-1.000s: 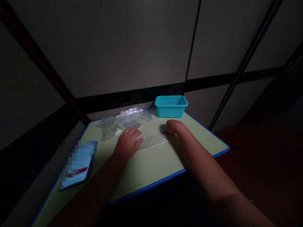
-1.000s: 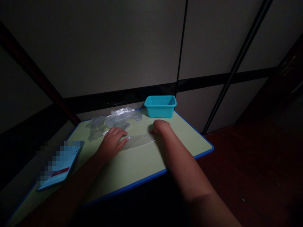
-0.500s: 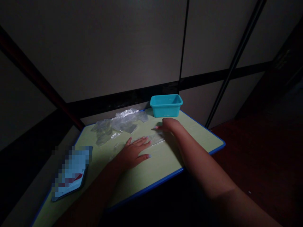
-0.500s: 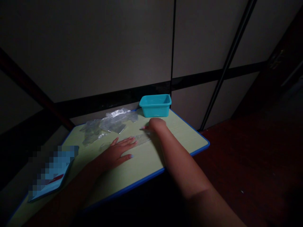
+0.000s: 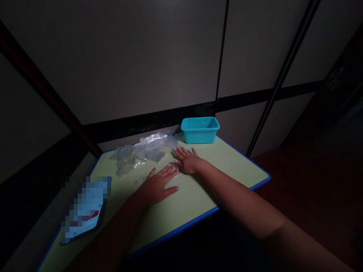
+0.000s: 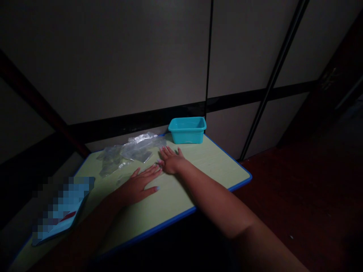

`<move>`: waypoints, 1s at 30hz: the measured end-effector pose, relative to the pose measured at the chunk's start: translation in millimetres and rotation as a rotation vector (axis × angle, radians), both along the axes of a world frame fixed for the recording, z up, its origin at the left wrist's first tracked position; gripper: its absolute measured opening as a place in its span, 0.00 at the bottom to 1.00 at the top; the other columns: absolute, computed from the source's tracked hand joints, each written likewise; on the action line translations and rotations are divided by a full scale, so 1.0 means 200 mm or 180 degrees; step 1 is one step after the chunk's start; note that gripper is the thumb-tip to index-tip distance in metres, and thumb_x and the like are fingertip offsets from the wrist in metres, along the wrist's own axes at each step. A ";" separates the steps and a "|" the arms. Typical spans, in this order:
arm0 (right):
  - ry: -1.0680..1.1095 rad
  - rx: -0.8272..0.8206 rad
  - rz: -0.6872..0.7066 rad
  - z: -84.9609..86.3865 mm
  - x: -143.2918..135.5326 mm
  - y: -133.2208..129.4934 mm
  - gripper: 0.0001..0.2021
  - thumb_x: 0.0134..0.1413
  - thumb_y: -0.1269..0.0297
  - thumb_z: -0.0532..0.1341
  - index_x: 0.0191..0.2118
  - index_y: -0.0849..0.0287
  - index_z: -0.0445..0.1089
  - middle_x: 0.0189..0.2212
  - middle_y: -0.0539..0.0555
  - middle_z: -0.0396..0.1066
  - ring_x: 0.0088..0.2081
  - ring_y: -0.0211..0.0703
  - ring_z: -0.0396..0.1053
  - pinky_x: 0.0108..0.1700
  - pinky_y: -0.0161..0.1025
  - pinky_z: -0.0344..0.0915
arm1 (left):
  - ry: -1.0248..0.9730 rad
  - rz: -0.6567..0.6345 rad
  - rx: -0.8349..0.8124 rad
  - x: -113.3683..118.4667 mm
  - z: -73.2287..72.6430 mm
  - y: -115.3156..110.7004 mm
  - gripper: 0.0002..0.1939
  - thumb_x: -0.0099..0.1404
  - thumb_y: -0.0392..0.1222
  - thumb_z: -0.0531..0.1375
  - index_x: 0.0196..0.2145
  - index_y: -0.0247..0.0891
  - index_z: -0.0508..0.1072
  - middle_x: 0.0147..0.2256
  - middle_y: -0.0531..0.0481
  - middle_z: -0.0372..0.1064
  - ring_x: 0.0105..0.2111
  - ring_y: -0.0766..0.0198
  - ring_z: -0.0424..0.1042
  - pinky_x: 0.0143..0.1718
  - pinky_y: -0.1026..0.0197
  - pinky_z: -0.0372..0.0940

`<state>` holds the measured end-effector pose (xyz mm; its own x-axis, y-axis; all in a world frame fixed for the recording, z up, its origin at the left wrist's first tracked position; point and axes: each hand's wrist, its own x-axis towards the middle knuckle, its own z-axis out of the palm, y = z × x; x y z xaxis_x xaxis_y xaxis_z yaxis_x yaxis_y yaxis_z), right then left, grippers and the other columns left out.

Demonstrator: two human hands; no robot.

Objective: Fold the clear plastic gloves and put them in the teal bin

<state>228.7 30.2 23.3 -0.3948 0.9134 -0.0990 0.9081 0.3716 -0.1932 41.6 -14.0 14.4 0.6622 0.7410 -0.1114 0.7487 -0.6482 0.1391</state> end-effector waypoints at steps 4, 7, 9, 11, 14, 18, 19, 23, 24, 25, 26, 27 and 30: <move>-0.0203 -0.0303 -0.0131 -0.02 0.00 0.02 0.30 0.61 0.54 0.37 0.65 0.60 0.29 0.65 0.53 0.24 0.65 0.45 0.25 0.59 0.63 0.26 | -0.0004 -0.0017 0.0006 0.00 -0.01 0.00 0.33 0.64 0.59 0.46 0.63 0.49 0.43 0.64 0.49 0.33 0.63 0.54 0.38 0.58 0.35 0.33; -0.0184 -0.0331 -0.0184 -0.03 0.01 0.03 0.31 0.61 0.52 0.37 0.65 0.61 0.28 0.65 0.53 0.22 0.65 0.45 0.23 0.59 0.63 0.28 | -0.0030 -0.0012 0.0032 0.00 -0.02 0.00 0.32 0.65 0.58 0.45 0.63 0.49 0.43 0.64 0.49 0.35 0.63 0.54 0.38 0.58 0.35 0.33; -0.0174 -0.0340 -0.0203 -0.04 0.01 0.04 0.31 0.61 0.52 0.37 0.65 0.61 0.27 0.65 0.53 0.22 0.65 0.45 0.23 0.59 0.63 0.28 | -0.0050 0.0038 0.0046 0.00 -0.01 -0.01 0.31 0.65 0.58 0.44 0.63 0.48 0.44 0.64 0.49 0.36 0.63 0.55 0.38 0.58 0.35 0.33; -0.0172 -0.0364 -0.0214 -0.04 0.02 0.04 0.31 0.61 0.51 0.37 0.65 0.60 0.27 0.65 0.52 0.22 0.65 0.44 0.23 0.59 0.63 0.29 | -0.0064 0.0105 0.0050 0.00 0.01 -0.02 0.31 0.66 0.57 0.44 0.63 0.47 0.45 0.64 0.48 0.36 0.63 0.56 0.38 0.58 0.36 0.33; -0.0176 -0.0380 -0.0241 -0.04 0.02 0.04 0.32 0.61 0.51 0.37 0.65 0.60 0.27 0.65 0.52 0.22 0.65 0.44 0.23 0.59 0.62 0.29 | -0.0103 0.0085 0.0033 0.02 0.03 -0.07 0.31 0.65 0.57 0.46 0.63 0.46 0.46 0.64 0.47 0.34 0.64 0.56 0.36 0.58 0.37 0.33; -0.0170 -0.0321 -0.0329 -0.05 0.02 0.06 0.32 0.61 0.51 0.37 0.65 0.60 0.27 0.65 0.52 0.23 0.65 0.45 0.23 0.59 0.62 0.29 | -0.0234 -0.0102 -0.0074 0.06 0.03 -0.14 0.32 0.65 0.58 0.45 0.62 0.43 0.49 0.64 0.45 0.33 0.64 0.56 0.35 0.59 0.38 0.32; -0.0168 -0.0303 -0.0347 -0.06 0.02 0.06 0.32 0.60 0.51 0.37 0.65 0.59 0.28 0.65 0.52 0.23 0.65 0.45 0.23 0.59 0.62 0.29 | -0.0272 -0.0121 -0.0095 0.08 0.03 -0.15 0.32 0.65 0.59 0.44 0.62 0.42 0.49 0.64 0.44 0.34 0.64 0.56 0.35 0.59 0.39 0.32; -0.0174 -0.0298 -0.0389 -0.06 0.02 0.06 0.32 0.61 0.50 0.37 0.65 0.58 0.28 0.65 0.52 0.23 0.65 0.45 0.24 0.59 0.62 0.30 | -0.0352 -0.0049 -0.0101 0.12 0.00 -0.18 0.34 0.65 0.60 0.42 0.62 0.38 0.49 0.64 0.43 0.33 0.64 0.55 0.34 0.60 0.41 0.33; -0.0175 -0.0309 -0.0394 -0.06 0.02 0.06 0.31 0.61 0.50 0.37 0.65 0.57 0.28 0.65 0.52 0.22 0.65 0.45 0.24 0.59 0.62 0.30 | -0.0349 -0.0013 -0.0093 0.12 -0.01 -0.18 0.35 0.65 0.60 0.42 0.62 0.36 0.48 0.64 0.42 0.33 0.64 0.55 0.33 0.60 0.42 0.34; -0.0178 -0.0317 -0.0397 -0.06 0.02 0.06 0.31 0.61 0.50 0.37 0.65 0.57 0.28 0.65 0.52 0.22 0.65 0.45 0.24 0.59 0.62 0.30 | -0.0341 0.0023 -0.0083 0.13 -0.01 -0.18 0.35 0.65 0.61 0.41 0.62 0.34 0.48 0.64 0.41 0.32 0.64 0.55 0.32 0.60 0.43 0.35; -0.0182 -0.0325 -0.0399 -0.06 0.02 0.06 0.31 0.61 0.50 0.37 0.65 0.57 0.28 0.65 0.52 0.23 0.65 0.45 0.24 0.59 0.62 0.30 | -0.0330 0.0050 -0.0072 0.13 -0.01 -0.17 0.36 0.66 0.61 0.41 0.62 0.33 0.47 0.64 0.40 0.32 0.63 0.55 0.32 0.61 0.45 0.35; -0.0183 -0.0327 -0.0398 -0.06 0.02 0.06 0.32 0.61 0.49 0.37 0.65 0.57 0.28 0.65 0.52 0.23 0.65 0.45 0.24 0.59 0.62 0.30 | -0.0318 0.0069 -0.0061 0.13 -0.01 -0.17 0.37 0.66 0.61 0.40 0.63 0.32 0.47 0.64 0.39 0.32 0.63 0.56 0.31 0.61 0.46 0.35; -0.0188 -0.0333 -0.0394 -0.05 0.02 0.06 0.32 0.61 0.49 0.37 0.65 0.58 0.28 0.65 0.52 0.23 0.65 0.46 0.23 0.59 0.62 0.30 | -0.0263 0.0081 -0.0044 0.13 -0.02 -0.17 0.38 0.65 0.62 0.39 0.63 0.31 0.46 0.64 0.38 0.33 0.63 0.56 0.31 0.61 0.48 0.35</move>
<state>233.1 41.8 13.6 -0.2706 0.9382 -0.2156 0.9566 0.2368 -0.1700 67.6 -47.8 10.7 0.6506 0.7564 -0.0674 0.7505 -0.6267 0.2099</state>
